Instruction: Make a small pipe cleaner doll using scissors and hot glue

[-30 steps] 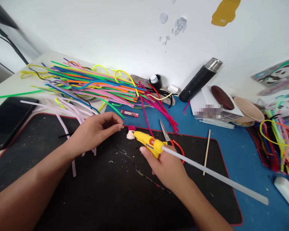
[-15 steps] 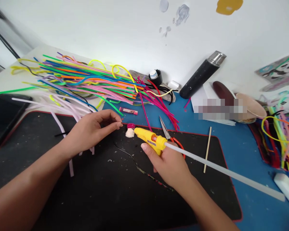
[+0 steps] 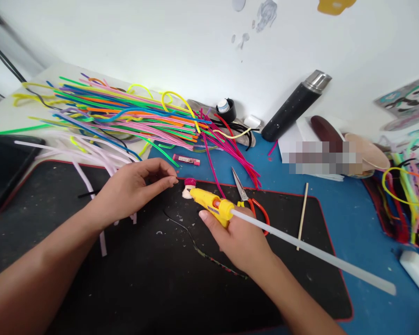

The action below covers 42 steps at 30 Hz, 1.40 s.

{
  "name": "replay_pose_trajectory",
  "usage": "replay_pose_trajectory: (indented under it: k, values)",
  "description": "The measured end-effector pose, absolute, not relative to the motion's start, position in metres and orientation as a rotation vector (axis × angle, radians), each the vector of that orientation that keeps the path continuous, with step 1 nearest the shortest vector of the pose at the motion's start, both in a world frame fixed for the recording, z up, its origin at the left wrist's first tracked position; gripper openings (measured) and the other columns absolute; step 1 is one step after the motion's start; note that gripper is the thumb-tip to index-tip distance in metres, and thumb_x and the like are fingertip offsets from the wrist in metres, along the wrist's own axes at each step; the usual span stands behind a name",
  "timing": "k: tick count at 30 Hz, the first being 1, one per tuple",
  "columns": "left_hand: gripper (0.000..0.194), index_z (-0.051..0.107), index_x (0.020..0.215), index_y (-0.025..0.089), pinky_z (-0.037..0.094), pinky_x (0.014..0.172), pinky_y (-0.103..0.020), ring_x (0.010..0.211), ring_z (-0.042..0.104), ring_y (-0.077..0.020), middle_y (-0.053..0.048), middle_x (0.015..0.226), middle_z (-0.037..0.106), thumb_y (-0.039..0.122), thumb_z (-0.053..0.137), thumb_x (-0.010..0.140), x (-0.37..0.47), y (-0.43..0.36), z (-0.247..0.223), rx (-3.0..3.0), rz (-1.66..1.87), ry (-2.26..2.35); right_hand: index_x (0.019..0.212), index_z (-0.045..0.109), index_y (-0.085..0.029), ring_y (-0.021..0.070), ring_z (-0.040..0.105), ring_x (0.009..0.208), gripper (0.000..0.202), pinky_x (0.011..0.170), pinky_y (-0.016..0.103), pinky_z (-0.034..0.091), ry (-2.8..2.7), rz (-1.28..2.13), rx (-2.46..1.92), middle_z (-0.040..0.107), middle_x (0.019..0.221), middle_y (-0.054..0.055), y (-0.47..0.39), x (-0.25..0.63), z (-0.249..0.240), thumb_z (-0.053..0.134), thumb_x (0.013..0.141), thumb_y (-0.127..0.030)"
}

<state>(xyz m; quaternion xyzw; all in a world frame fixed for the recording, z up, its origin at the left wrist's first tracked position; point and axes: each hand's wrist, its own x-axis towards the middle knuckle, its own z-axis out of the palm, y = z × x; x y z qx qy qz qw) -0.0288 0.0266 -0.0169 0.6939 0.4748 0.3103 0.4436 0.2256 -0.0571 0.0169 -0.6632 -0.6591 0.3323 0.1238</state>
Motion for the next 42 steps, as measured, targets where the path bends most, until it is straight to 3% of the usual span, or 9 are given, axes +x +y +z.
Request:
replay_pose_trajectory:
  k: [9, 15, 30, 42]
  values:
    - [0.02, 0.072, 0.093, 0.022, 0.051, 0.071, -0.027, 0.08, 0.067, -0.018, 0.0, 0.087, 0.076, 0.04, 0.066, 0.098, -0.0285, 0.0261, -0.0132, 1.734, 0.746, 1.17, 0.083, 0.072, -0.024, 0.0193, 0.06, 0.039, 0.045, 0.048, 0.032, 0.041, -1.952, 0.962, -1.958, 0.055, 0.04, -0.004, -0.0544, 0.223, 0.0207, 0.052, 0.103, -0.06]
    - [0.018, 0.072, 0.094, 0.022, 0.05, 0.072, -0.027, 0.081, 0.068, -0.0176, 0.001, 0.087, 0.076, 0.038, 0.067, 0.098, -0.0287, 0.0259, -0.0144, 1.753, 0.749, 1.167, 0.074, 0.067, -0.025, 0.0183, 0.059, 0.037, 0.05, 0.046, 0.031, 0.04, -1.951, 0.97, -1.977, 0.055, 0.04, -0.004, -0.0553, 0.2244, 0.0198, 0.051, 0.103, -0.063]
    - [0.016, 0.073, 0.094, 0.022, 0.051, 0.073, -0.028, 0.082, 0.069, -0.0177, 0.001, 0.088, 0.077, 0.037, 0.067, 0.099, -0.0294, 0.0257, -0.0145, 1.755, 0.752, 1.167, 0.097, 0.082, -0.026, 0.0251, 0.072, 0.061, 0.044, 0.051, 0.032, 0.045, -2.07, 0.725, -1.886, 0.07, 0.061, 0.003, -0.053, 0.2243, 0.0154, 0.055, 0.107, -0.06]
    - [0.016, 0.073, 0.094, 0.023, 0.05, 0.072, -0.027, 0.082, 0.069, -0.0176, 0.001, 0.088, 0.077, 0.037, 0.067, 0.099, -0.0299, 0.0248, -0.0146, 1.756, 0.745, 1.172, 0.098, 0.081, -0.024, 0.0243, 0.072, 0.061, 0.043, 0.05, 0.031, 0.045, -2.067, 0.729, -1.924, 0.073, 0.066, 0.004, -0.0533, 0.2227, 0.0165, 0.056, 0.106, -0.058]
